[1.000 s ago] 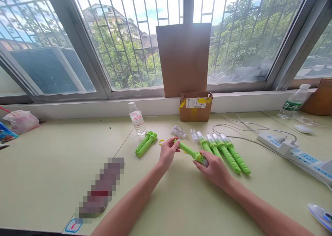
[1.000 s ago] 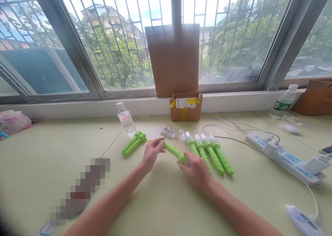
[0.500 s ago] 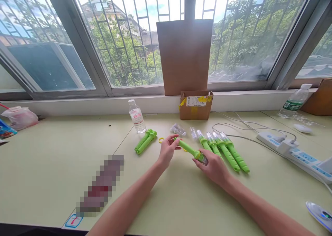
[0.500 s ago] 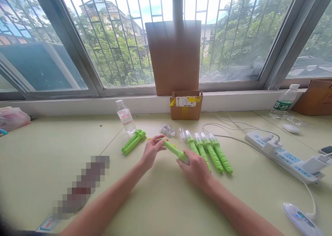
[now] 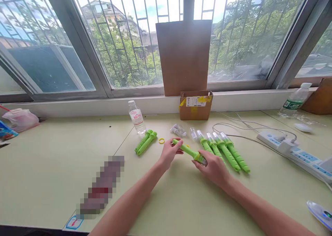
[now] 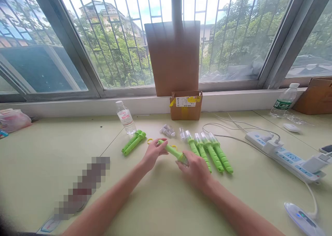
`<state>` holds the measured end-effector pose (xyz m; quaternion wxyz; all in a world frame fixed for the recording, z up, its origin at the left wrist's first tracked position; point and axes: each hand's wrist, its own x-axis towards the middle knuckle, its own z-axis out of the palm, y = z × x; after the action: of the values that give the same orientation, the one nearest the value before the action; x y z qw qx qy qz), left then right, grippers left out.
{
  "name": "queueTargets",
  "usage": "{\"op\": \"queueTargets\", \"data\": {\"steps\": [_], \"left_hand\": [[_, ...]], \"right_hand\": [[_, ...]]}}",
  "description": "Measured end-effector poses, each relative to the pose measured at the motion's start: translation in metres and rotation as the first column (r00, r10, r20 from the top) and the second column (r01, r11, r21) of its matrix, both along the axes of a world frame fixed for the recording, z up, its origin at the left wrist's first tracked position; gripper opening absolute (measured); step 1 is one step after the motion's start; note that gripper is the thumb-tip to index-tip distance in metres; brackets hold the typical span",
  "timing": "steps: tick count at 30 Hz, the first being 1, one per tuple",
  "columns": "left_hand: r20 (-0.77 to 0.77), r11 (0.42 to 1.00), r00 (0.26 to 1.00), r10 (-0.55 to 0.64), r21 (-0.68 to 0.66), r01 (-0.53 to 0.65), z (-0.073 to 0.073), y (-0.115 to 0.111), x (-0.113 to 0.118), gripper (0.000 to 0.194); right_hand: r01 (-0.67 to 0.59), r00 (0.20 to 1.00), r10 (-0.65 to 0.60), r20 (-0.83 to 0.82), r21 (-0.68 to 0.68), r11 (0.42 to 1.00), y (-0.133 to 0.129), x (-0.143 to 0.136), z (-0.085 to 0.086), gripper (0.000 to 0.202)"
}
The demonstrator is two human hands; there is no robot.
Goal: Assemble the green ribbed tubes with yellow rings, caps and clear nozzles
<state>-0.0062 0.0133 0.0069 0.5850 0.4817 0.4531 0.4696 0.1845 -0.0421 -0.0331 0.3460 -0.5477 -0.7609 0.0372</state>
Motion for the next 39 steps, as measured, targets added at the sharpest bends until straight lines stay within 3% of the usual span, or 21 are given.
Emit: {"op": "queueTargets", "data": {"steps": [24,32,39], "left_hand": [[0.148,0.982,0.971,-0.186,0.049,0.181,-0.0033,0.003,-0.0058,0.045],[-0.03,0.996,0.995,-0.094,0.008,0.094,-0.0009,-0.0007,-0.0012,0.035],[-0.114,0.991,0.984,-0.135,-0.04,0.131,-0.0028,-0.0011,-0.0009,0.044]], "right_hand": [[0.009,1.0,-0.012,-0.026,-0.121,0.993,-0.0034,-0.0028,0.0081,0.022],[0.012,0.999,-0.017,-0.044,-0.112,0.994,-0.0023,-0.0039,0.0054,0.021],[0.016,1.0,-0.018,-0.014,-0.115,0.993,-0.0021,-0.0022,0.0044,0.02]]}}
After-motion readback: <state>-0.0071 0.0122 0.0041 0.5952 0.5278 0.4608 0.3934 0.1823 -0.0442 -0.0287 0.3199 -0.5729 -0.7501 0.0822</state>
